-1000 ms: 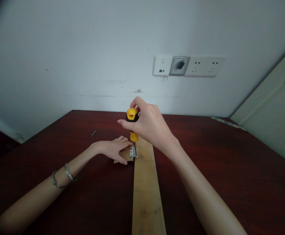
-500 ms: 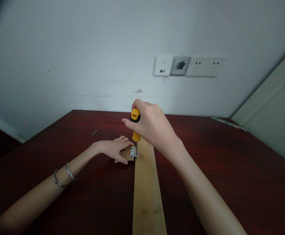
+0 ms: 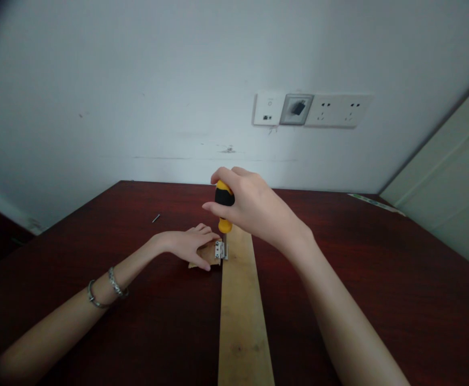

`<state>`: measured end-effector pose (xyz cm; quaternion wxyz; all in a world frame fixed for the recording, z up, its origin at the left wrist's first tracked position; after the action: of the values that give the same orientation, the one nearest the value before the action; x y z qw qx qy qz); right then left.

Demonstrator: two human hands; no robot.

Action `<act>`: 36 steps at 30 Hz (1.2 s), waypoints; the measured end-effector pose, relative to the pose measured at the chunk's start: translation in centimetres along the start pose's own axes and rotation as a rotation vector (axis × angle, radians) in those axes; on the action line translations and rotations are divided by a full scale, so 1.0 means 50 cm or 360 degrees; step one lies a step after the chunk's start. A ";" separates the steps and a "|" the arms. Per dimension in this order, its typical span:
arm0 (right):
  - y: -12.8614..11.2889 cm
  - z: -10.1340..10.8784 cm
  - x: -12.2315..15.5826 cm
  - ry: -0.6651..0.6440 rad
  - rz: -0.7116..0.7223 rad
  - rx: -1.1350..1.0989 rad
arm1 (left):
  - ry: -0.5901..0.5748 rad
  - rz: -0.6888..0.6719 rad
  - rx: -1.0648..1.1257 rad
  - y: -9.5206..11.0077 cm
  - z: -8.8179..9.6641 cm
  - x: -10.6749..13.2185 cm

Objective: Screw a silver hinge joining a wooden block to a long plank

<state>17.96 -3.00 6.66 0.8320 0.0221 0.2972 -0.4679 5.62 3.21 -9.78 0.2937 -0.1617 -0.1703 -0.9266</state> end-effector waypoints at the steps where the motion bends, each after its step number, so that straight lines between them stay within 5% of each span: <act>1: -0.001 0.000 0.001 -0.0017 0.0007 -0.0035 | 0.0001 -0.0005 0.0000 -0.001 -0.001 -0.001; 14: 0.000 -0.004 0.002 -0.0031 0.0019 0.0257 | -0.0012 0.0010 0.0015 0.002 0.001 0.002; 21: -0.006 0.005 0.008 -0.0082 0.0118 0.0015 | 0.0000 -0.0007 -0.0008 0.000 -0.002 -0.001; 36: -0.012 -0.002 0.008 -0.0142 0.0084 0.0145 | -0.0009 0.0004 -0.0004 0.000 0.000 0.000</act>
<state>17.60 -3.62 6.53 0.8547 0.0469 0.2375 -0.4592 5.61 3.21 -9.80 0.2943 -0.1648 -0.1698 -0.9260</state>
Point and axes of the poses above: each hand's wrist, its own x-axis away from the middle knuckle, its own z-axis out of the back of the hand, y = z × x, the point moved 6 cm from there along -x, towards the middle knuckle, and after that the axes turned 1 degree about -y, right-handed, at the moved point
